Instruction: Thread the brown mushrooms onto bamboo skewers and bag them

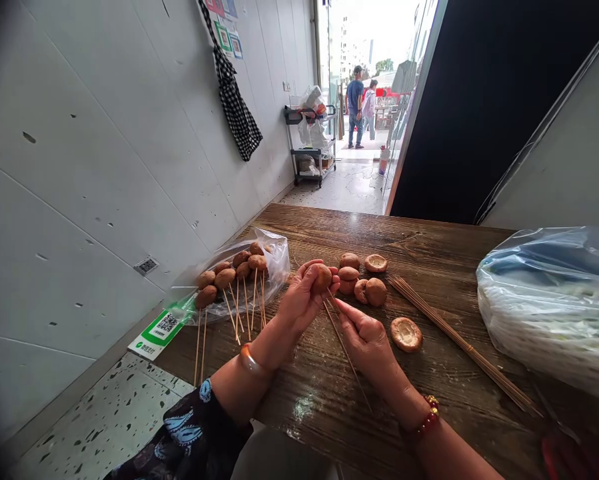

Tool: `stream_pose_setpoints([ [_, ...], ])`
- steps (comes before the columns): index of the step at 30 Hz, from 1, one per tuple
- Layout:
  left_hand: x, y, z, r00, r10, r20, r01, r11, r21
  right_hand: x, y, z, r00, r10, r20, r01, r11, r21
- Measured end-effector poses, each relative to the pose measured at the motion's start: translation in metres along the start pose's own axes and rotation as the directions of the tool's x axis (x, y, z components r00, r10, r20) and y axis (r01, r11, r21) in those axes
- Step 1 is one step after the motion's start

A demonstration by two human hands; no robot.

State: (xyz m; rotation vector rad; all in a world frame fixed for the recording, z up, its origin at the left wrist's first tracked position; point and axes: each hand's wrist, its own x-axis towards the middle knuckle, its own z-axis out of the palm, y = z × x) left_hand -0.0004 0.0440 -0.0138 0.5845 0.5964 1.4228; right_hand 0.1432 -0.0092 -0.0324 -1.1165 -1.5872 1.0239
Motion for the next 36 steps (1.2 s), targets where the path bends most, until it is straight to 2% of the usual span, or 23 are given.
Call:
stream_pose_setpoints([
  [13,-0.007,-0.010,0.009,0.998,0.054,0.033,-0.054,0.998,0.011,0.005,0.011,0.003,0.996,-0.066,-0.057,0.066,0.998,-0.001],
  [21,-0.013,-0.009,0.015,0.997,0.038,0.073,-0.037,0.999,-0.014,0.006,0.000,0.000,0.990,-0.101,-0.099,0.084,0.984,-0.160],
  [28,-0.015,0.006,0.014,0.987,-0.015,0.162,0.012,1.000,0.017,0.005,-0.011,-0.004,0.995,-0.101,-0.025,0.091,0.962,-0.258],
  [36,-0.012,0.017,0.008,0.969,-0.062,0.238,0.065,0.998,-0.007,0.002,-0.017,0.000,0.997,-0.054,-0.054,0.039,0.967,-0.254],
])
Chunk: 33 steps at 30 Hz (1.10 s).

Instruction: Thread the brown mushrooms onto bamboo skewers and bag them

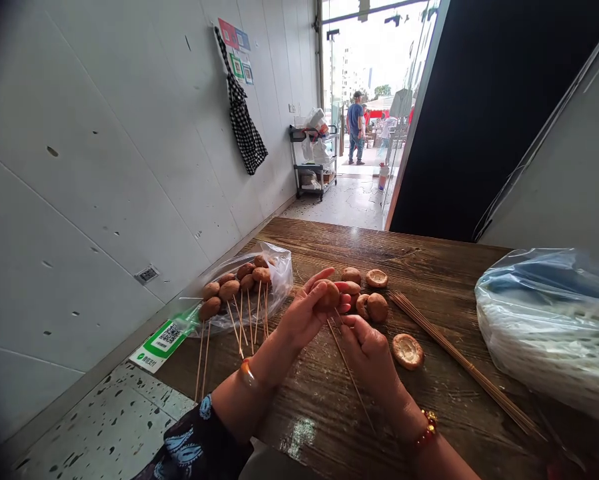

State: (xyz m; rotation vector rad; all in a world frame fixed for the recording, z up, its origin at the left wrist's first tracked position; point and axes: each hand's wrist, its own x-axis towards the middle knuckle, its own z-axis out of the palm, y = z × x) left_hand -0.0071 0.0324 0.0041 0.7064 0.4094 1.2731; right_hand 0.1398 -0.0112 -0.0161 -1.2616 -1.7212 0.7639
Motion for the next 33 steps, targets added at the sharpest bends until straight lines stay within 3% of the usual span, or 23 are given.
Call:
stream_pose_setpoints([
  [5,-0.003,0.001,0.004,0.999,0.046,0.013,-0.046,0.998,0.047,-0.001,0.005,-0.002,1.000,0.021,-0.005,-0.021,1.000,-0.005],
  [13,0.001,0.001,0.000,0.981,0.164,-0.099,-0.160,0.986,0.052,-0.004,0.006,-0.003,1.000,-0.002,0.013,0.003,0.999,-0.041],
  [18,0.000,-0.004,0.003,0.984,0.145,-0.108,-0.143,0.989,0.028,-0.005,0.005,-0.002,0.999,-0.027,-0.047,0.024,0.997,-0.071],
  [33,-0.005,-0.009,0.009,0.990,0.106,-0.088,-0.104,0.994,0.026,-0.010,-0.008,-0.002,0.999,0.005,-0.054,-0.007,0.999,-0.036],
])
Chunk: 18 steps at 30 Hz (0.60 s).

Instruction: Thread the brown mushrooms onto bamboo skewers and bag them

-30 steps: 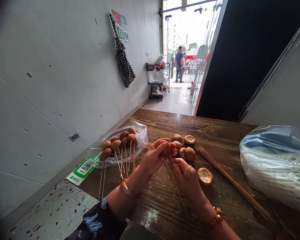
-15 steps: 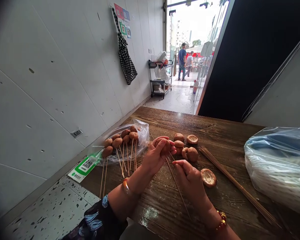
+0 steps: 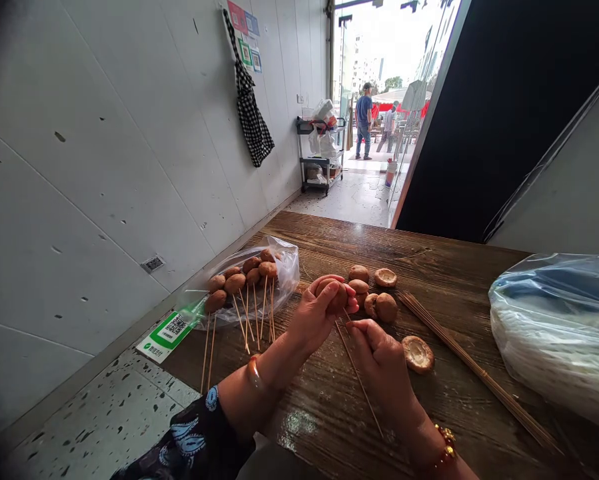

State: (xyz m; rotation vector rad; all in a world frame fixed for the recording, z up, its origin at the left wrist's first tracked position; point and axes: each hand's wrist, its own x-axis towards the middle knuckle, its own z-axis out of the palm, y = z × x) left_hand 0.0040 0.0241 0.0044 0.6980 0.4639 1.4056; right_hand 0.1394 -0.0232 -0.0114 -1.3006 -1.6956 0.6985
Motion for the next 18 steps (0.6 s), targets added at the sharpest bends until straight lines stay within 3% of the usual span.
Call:
stream_pose_setpoints([
  [18,-0.0050,-0.0098,0.0073,0.997,-0.072,0.004,0.072,0.997,0.002,0.0061,0.0003,-0.0021,0.999,-0.041,-0.018,0.040,0.999,-0.033],
])
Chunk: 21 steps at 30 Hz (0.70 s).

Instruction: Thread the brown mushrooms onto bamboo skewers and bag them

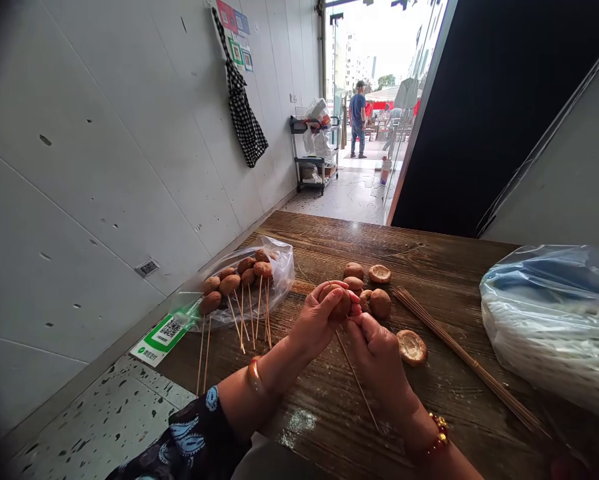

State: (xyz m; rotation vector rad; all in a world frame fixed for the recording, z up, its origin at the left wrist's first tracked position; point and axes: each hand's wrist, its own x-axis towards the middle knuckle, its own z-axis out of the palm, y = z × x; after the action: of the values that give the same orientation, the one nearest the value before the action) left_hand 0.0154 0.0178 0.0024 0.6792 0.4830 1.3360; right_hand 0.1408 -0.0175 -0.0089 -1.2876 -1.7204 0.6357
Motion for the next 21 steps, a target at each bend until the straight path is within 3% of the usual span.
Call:
stream_pose_setpoints([
  [10,-0.001,0.006,0.001,0.999,0.020,0.027,-0.021,0.999,0.036,0.003,0.000,-0.002,1.000,0.007,0.019,-0.007,1.000,0.017],
  [17,0.008,0.016,-0.008,0.992,0.108,-0.059,-0.108,0.994,0.006,0.000,0.006,-0.003,0.995,0.003,0.098,-0.003,1.000,-0.003],
  [21,0.010,0.014,-0.010,0.990,0.117,-0.084,-0.118,0.993,-0.004,0.001,0.009,-0.005,0.996,-0.018,0.083,0.020,1.000,-0.014],
])
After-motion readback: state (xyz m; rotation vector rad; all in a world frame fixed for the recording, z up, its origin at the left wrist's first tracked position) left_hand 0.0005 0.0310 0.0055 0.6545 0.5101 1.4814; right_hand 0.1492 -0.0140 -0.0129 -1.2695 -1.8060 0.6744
